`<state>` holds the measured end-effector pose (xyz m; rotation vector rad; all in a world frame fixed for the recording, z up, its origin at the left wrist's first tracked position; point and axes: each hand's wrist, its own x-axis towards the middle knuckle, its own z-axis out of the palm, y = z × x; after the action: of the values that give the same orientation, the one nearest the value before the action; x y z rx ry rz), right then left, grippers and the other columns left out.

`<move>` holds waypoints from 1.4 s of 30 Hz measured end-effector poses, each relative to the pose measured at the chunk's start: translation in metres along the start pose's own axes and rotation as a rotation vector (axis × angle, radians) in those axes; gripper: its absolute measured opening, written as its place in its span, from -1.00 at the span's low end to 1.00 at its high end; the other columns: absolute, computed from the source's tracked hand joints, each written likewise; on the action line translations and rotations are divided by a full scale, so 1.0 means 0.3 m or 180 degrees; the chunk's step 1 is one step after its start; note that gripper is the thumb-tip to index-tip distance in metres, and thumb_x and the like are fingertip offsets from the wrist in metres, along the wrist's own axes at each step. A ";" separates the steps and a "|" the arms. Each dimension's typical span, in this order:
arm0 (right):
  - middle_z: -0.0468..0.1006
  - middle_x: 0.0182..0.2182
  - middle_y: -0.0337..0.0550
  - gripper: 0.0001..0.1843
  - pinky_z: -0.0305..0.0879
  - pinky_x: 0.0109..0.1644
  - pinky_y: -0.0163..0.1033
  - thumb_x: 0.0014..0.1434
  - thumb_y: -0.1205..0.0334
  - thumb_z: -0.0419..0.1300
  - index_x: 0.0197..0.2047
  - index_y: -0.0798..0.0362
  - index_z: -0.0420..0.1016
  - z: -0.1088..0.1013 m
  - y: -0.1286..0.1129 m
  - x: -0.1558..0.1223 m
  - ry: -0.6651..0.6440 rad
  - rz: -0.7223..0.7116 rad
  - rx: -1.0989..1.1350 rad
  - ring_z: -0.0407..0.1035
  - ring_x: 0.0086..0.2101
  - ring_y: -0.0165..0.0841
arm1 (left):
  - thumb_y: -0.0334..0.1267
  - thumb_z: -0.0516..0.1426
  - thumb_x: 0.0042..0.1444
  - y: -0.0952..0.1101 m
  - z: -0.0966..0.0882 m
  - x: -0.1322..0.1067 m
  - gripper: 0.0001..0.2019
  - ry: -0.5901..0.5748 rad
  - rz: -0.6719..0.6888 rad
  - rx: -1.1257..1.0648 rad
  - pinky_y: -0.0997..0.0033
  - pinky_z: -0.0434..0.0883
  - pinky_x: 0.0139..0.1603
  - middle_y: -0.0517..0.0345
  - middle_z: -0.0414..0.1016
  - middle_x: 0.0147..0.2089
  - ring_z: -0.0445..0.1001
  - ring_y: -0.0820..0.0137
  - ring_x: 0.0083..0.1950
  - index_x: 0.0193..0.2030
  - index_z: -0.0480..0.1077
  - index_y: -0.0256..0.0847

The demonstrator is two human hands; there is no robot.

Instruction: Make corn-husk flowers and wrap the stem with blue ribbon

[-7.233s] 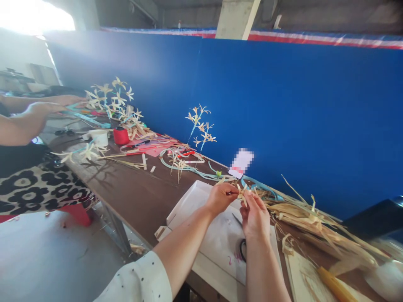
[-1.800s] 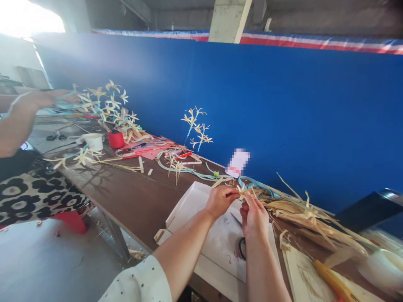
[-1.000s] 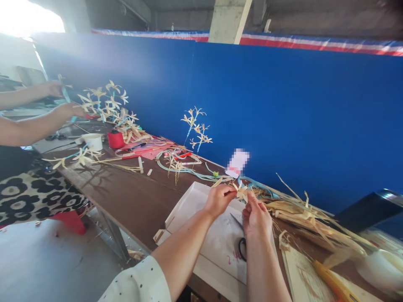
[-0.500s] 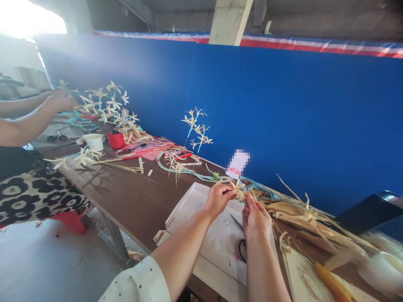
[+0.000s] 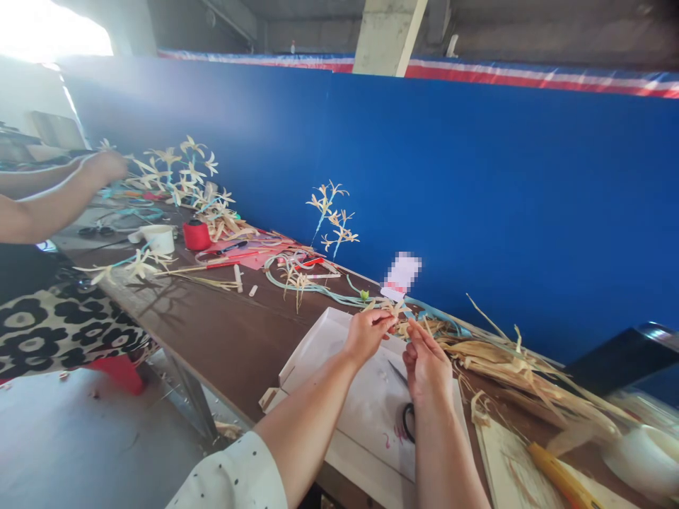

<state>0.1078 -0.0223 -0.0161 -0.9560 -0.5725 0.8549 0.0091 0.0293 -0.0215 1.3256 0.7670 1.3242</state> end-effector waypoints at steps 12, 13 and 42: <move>0.52 -0.33 -0.19 -0.56 0.00 -0.64 -0.50 -0.25 0.26 0.41 -0.20 0.06 0.57 0.004 -0.021 -0.013 -0.0074 0.0185 0.0030 0.07 -0.63 -0.65 | -0.20 0.16 0.03 0.015 -0.001 -0.006 -0.79 -0.0033 -0.0015 0.0030 0.58 0.41 -0.54 0.14 0.52 -0.40 0.46 0.49 -0.44 -0.26 0.53 -0.27; 0.53 -0.33 -0.18 -0.58 0.00 -0.64 -0.50 -0.24 0.25 0.41 -0.21 0.06 0.57 0.004 -0.020 -0.012 -0.0037 0.0196 0.0034 0.08 -0.63 -0.64 | -0.20 0.16 0.03 0.015 -0.001 -0.005 -0.79 -0.0030 -0.0023 0.0019 0.58 0.41 -0.54 0.14 0.52 -0.39 0.46 0.49 -0.45 -0.26 0.53 -0.27; 0.54 -0.31 -0.14 -0.62 0.10 -0.59 -0.51 -0.20 0.18 0.39 -0.25 0.11 0.58 -0.002 -0.011 -0.011 0.0073 0.0277 -0.0039 0.18 -0.57 -0.62 | -0.18 0.17 0.00 -0.009 0.004 -0.003 -0.79 -0.0080 -0.0023 -0.0071 0.59 0.37 -0.54 0.17 0.47 -0.44 0.42 0.52 -0.47 -0.29 0.51 -0.26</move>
<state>0.1075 -0.0262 -0.0137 -1.0065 -0.5200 0.9178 0.0106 0.0289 -0.0242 1.3183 0.7373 1.3044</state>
